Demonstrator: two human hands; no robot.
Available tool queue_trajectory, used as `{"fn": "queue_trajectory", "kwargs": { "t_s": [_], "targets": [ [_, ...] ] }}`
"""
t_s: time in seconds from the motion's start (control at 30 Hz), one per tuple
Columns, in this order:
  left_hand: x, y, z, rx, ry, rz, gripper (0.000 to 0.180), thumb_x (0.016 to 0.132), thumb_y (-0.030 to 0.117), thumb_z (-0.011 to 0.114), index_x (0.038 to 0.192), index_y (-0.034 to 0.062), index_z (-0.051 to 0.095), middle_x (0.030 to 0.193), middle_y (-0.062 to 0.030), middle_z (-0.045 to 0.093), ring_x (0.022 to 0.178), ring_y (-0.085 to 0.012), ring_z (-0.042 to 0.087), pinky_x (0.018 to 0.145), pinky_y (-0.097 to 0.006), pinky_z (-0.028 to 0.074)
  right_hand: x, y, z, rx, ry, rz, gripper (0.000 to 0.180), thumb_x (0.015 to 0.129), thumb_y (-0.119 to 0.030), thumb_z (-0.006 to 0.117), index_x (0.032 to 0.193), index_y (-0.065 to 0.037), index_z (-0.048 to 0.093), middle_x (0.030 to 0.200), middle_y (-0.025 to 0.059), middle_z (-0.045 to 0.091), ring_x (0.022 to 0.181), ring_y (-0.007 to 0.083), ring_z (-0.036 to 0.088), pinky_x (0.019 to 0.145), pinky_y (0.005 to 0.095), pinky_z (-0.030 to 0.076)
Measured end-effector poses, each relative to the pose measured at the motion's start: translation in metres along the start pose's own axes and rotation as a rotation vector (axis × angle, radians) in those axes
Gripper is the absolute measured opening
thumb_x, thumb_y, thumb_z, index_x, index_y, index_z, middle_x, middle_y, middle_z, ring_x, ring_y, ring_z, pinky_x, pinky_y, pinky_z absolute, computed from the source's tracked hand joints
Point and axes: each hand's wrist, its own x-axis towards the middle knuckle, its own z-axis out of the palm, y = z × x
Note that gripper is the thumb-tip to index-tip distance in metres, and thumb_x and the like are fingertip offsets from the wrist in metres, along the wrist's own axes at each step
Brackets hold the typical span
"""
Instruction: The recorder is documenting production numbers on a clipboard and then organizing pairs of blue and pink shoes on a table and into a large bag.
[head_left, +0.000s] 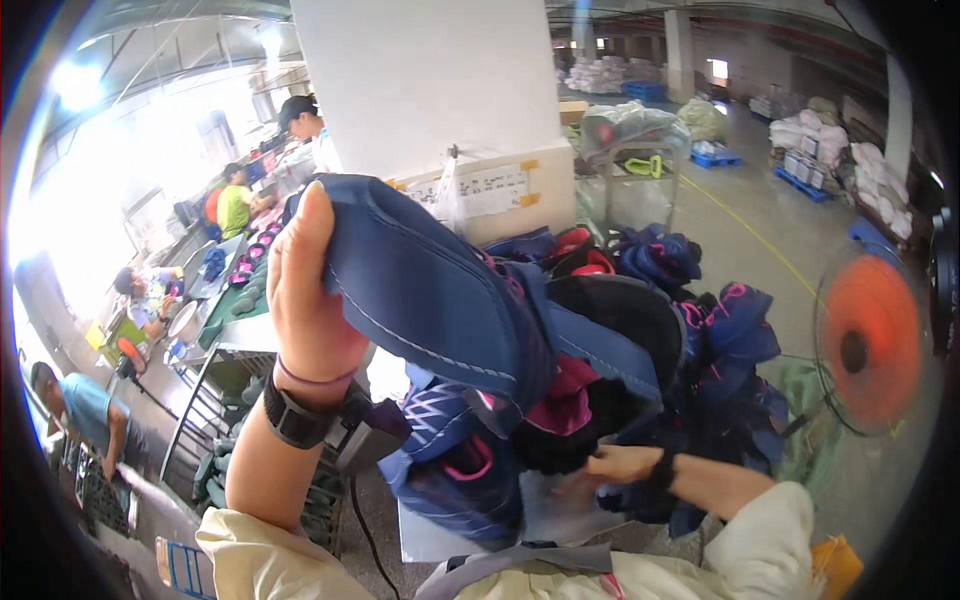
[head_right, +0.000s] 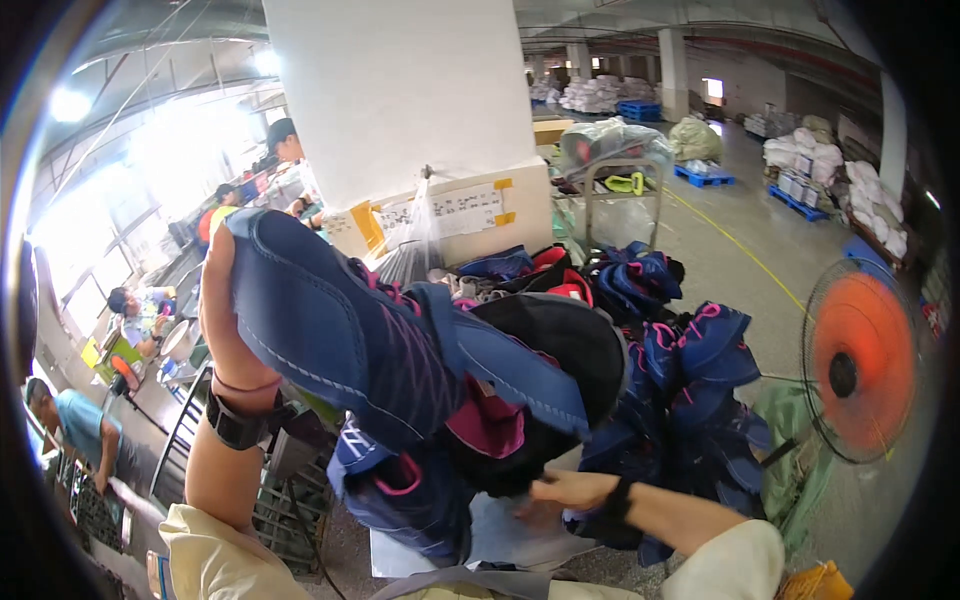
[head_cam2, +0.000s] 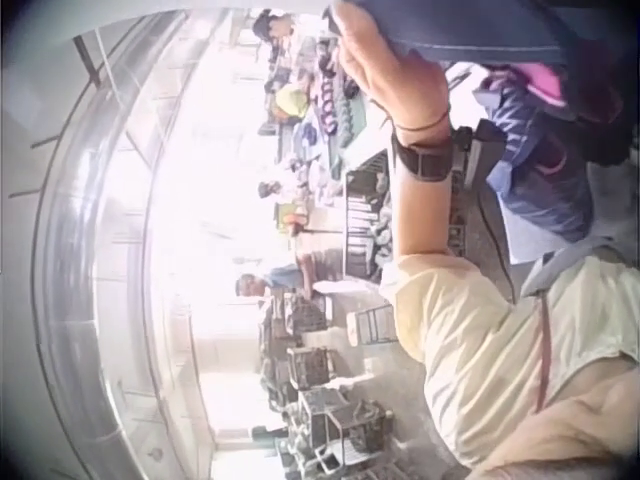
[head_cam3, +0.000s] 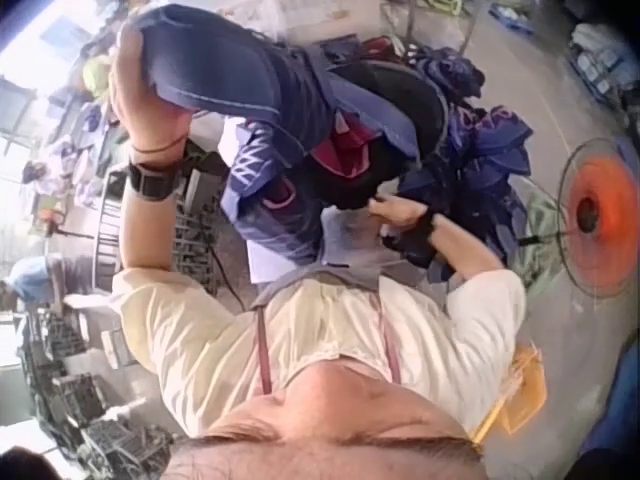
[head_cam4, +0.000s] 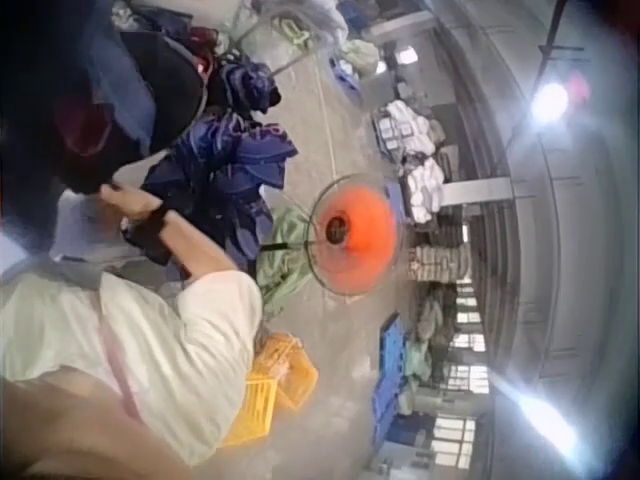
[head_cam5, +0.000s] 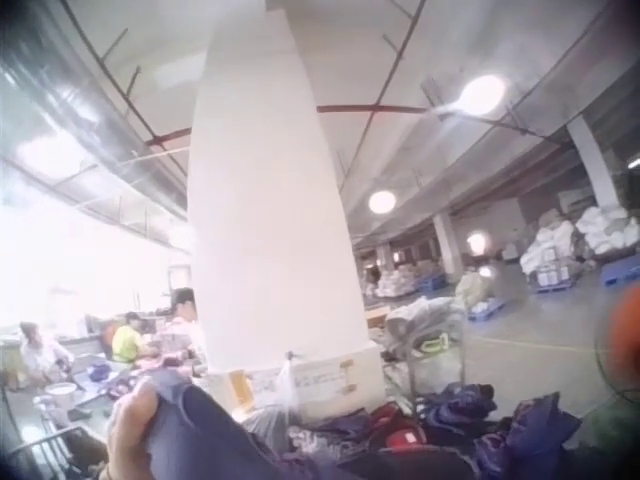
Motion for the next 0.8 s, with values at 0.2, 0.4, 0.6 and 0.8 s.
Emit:
{"fn": "queue_trajectory", "kwargs": {
  "t_s": [0.2, 0.4, 0.6, 0.8],
  "targets": [
    [-0.065, 0.050, -0.010, -0.076, -0.239, -0.222, 0.048, 0.084, 0.031, 0.061, 0.113, -0.0056, 0.051, 0.103, -0.0129, 0.060, 0.090, -0.0203, 0.059, 0.078, -0.033, 0.048, 0.101, 0.042, 0.113, 0.524, 0.218, -0.482, 0.055, 0.087, -0.036, 0.055, 0.126, 0.000, 0.043, 0.108, 0.0122, 0.060, 0.098, 0.0231, 0.058, 0.090, 0.0369, 0.043],
    [-0.153, 0.029, -0.152, -0.350, -0.823, -0.626, 0.033, 0.084, 0.028, 0.057, 0.072, -0.0021, 0.059, 0.075, -0.0089, 0.061, 0.066, -0.0167, 0.056, 0.061, -0.028, 0.041, 0.126, 0.143, 0.157, 0.317, 0.475, -0.451, 0.045, 0.087, -0.030, 0.056, 0.118, 0.001, 0.049, 0.104, 0.0127, 0.061, 0.093, 0.0210, 0.059, 0.085, 0.0341, 0.045],
    [-0.280, -0.023, -0.320, -0.319, -0.066, -1.233, 0.042, 0.085, 0.023, 0.055, 0.116, -0.0046, 0.050, 0.107, -0.0102, 0.060, 0.094, -0.0201, 0.059, 0.082, -0.031, 0.046, 0.092, 0.212, 0.185, 0.158, 0.687, -0.218, 0.035, 0.086, -0.024, 0.057, 0.109, 0.003, 0.056, 0.100, 0.0133, 0.062, 0.089, 0.0189, 0.060, 0.080, 0.0312, 0.048],
    [-0.372, -0.071, -0.424, 0.300, -0.466, -1.354, 0.026, 0.092, 0.020, 0.048, 0.108, 0.0001, 0.048, 0.089, -0.0025, 0.052, 0.086, -0.0147, 0.052, 0.075, -0.028, 0.046, 0.091, 0.221, 0.191, 0.068, 1.136, 0.096, 0.022, 0.086, -0.015, 0.054, 0.094, 0.003, 0.063, 0.079, 0.0092, 0.064, 0.074, 0.0146, 0.060, 0.070, 0.0260, 0.048]
  ]
}}
